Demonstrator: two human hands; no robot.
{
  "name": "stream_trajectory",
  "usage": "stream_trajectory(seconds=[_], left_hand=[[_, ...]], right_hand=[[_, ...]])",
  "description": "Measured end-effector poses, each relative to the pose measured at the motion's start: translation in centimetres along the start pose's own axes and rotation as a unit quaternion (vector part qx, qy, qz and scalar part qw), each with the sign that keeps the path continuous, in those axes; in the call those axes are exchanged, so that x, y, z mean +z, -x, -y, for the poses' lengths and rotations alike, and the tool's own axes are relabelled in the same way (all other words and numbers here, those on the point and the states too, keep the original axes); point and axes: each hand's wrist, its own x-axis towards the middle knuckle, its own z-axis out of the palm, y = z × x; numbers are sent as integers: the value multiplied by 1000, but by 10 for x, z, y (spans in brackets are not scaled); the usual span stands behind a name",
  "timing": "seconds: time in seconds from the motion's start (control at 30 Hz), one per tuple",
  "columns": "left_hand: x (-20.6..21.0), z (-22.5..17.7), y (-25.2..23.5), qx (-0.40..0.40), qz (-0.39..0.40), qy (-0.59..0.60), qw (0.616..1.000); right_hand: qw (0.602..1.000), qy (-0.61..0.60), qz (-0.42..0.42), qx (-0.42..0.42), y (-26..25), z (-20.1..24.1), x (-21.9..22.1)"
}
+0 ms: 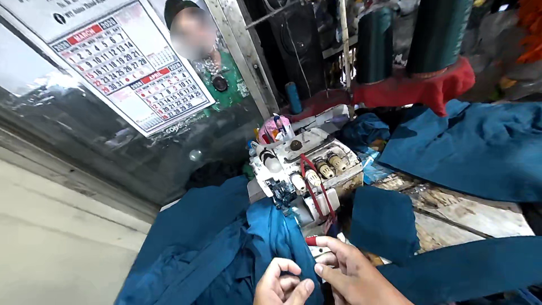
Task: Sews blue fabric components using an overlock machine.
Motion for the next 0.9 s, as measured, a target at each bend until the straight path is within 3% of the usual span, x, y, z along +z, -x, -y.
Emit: stream_trajectory(seconds=[0.3, 0.43, 0.5, 0.6, 0.7, 0.77, 0.83, 0.9], left_hand=[[2, -5, -2, 16, -2, 33, 999], [18, -8, 1, 12, -54, 17, 998], [31, 1, 4, 19, -79, -3, 997], [31, 18, 9, 69, -37, -92, 993], [-4, -1, 5, 153, 30, -243, 957], [-17, -26, -11, 191, -29, -298, 935], [-20, -21, -42, 260, -99, -402, 872], [-17, -7, -64, 279, -111, -488, 820]], right_hand=[[1000, -15, 2, 7, 6, 5, 2], [1000, -16, 1, 4, 10, 6, 1], [999, 20, -33, -5, 12, 7, 5], [990, 106, -94, -20, 7, -4, 8], [980, 169, -101, -17, 6, -5, 4], [979, 182, -94, -13, 4, -7, 1], [982, 172, -81, -21, 1, -13, 0], [988, 140, -57, -28, 4, -8, 4]])
